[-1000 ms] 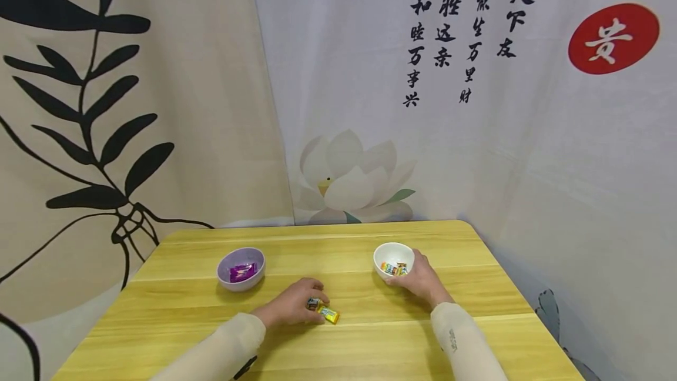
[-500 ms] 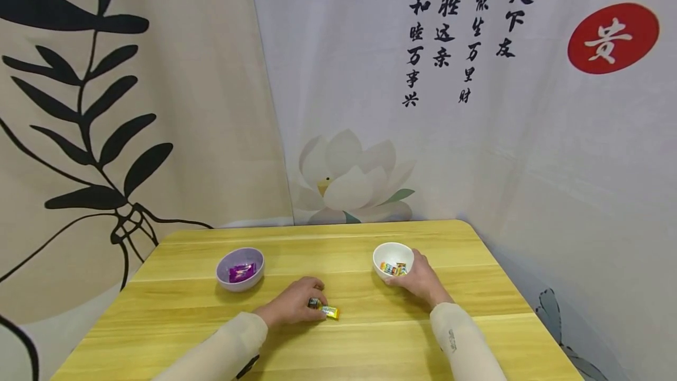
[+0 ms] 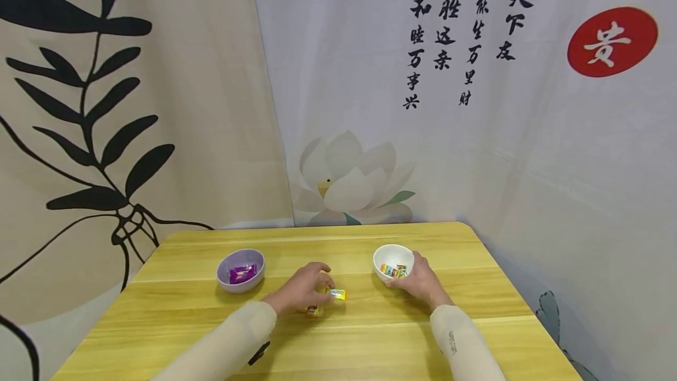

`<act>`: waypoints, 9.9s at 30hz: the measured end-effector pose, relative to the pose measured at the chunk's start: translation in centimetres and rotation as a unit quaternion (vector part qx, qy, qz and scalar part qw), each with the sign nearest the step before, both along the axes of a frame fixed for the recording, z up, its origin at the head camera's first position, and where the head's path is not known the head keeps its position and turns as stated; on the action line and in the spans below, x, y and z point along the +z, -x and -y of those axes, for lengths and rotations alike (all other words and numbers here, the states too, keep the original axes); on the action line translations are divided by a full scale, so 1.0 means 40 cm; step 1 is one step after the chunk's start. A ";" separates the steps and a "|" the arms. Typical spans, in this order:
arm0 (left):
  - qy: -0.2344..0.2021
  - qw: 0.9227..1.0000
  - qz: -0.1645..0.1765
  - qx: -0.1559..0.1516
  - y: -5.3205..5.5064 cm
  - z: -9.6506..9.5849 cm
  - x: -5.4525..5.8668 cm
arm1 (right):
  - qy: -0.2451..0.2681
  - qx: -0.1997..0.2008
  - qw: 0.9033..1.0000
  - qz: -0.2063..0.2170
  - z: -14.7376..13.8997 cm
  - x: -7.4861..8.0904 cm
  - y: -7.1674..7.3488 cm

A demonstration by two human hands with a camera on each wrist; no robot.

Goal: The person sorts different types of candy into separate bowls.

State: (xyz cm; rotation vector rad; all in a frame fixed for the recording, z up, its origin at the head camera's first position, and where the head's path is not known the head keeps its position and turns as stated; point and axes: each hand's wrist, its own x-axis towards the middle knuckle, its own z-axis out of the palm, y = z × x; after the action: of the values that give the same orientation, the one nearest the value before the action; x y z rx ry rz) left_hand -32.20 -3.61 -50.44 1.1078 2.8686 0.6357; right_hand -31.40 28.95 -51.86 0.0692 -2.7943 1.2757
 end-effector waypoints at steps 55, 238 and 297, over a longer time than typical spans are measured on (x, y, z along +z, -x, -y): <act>-0.019 0.996 -0.004 0.092 0.085 -0.133 0.099 | -0.002 -0.016 1.000 -0.006 0.000 -0.004 -0.005; 0.009 0.987 -0.037 0.159 -0.073 0.057 -0.013 | 0.035 -0.016 0.999 -0.032 0.015 -0.031 -0.016; 0.019 0.985 -0.100 0.137 -0.013 -0.006 -0.009 | 0.057 -0.017 0.998 -0.026 0.017 -0.027 -0.015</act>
State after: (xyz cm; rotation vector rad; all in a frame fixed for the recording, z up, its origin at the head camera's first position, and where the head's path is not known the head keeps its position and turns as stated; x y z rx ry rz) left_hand -31.67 -3.38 -50.80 0.8213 3.2264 0.4965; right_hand -30.80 28.26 -52.96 0.0471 -2.6620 1.4000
